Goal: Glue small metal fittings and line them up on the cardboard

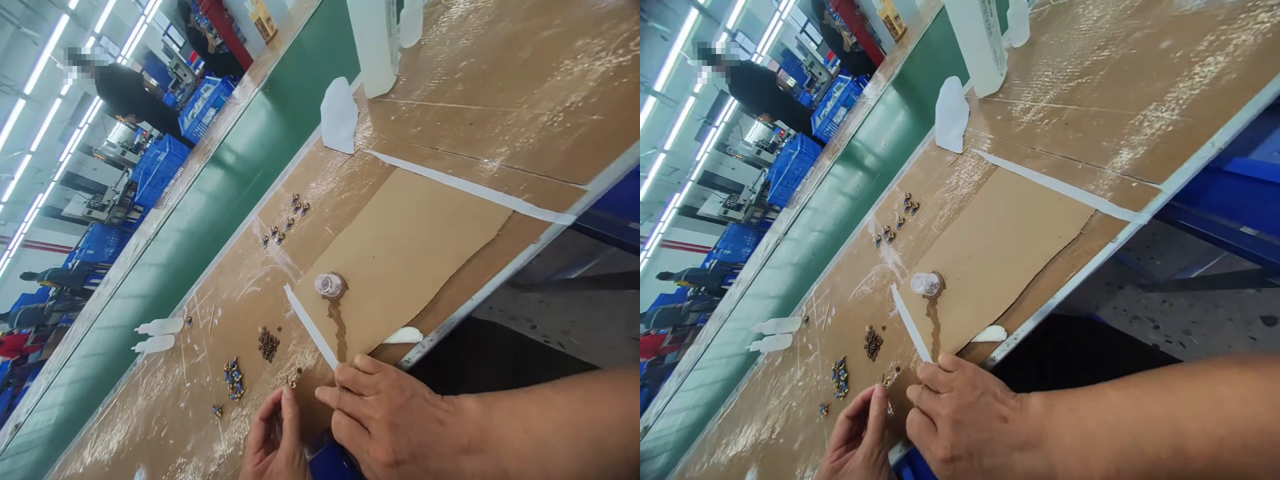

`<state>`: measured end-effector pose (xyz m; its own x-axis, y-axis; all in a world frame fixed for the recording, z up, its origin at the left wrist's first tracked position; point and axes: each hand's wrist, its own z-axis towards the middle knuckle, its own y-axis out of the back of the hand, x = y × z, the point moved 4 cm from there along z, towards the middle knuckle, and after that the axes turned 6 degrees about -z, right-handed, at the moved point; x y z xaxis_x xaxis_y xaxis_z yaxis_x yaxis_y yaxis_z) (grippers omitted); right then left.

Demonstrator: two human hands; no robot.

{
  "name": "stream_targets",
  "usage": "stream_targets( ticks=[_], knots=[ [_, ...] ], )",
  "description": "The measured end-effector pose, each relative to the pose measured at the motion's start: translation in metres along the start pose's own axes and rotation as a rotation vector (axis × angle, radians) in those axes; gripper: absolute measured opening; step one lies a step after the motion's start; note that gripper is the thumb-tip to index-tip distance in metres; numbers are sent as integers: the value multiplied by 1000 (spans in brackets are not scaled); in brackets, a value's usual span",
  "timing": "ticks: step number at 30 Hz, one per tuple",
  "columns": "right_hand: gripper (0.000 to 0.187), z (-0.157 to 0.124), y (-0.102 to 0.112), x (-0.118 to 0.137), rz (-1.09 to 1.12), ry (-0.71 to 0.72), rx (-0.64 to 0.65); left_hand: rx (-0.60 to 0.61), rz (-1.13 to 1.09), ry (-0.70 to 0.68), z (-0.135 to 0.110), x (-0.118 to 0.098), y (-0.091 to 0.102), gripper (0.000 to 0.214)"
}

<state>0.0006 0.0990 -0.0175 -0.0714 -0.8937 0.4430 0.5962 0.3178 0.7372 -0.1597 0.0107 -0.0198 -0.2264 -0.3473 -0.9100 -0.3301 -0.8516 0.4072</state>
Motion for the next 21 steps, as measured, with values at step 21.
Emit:
stream_targets(
  ticks=[21],
  knots=[
    [9, -5, 8, -15, -44, 85, -117, 48, 119, -30, 2, -21, -18, 26]
  ],
)
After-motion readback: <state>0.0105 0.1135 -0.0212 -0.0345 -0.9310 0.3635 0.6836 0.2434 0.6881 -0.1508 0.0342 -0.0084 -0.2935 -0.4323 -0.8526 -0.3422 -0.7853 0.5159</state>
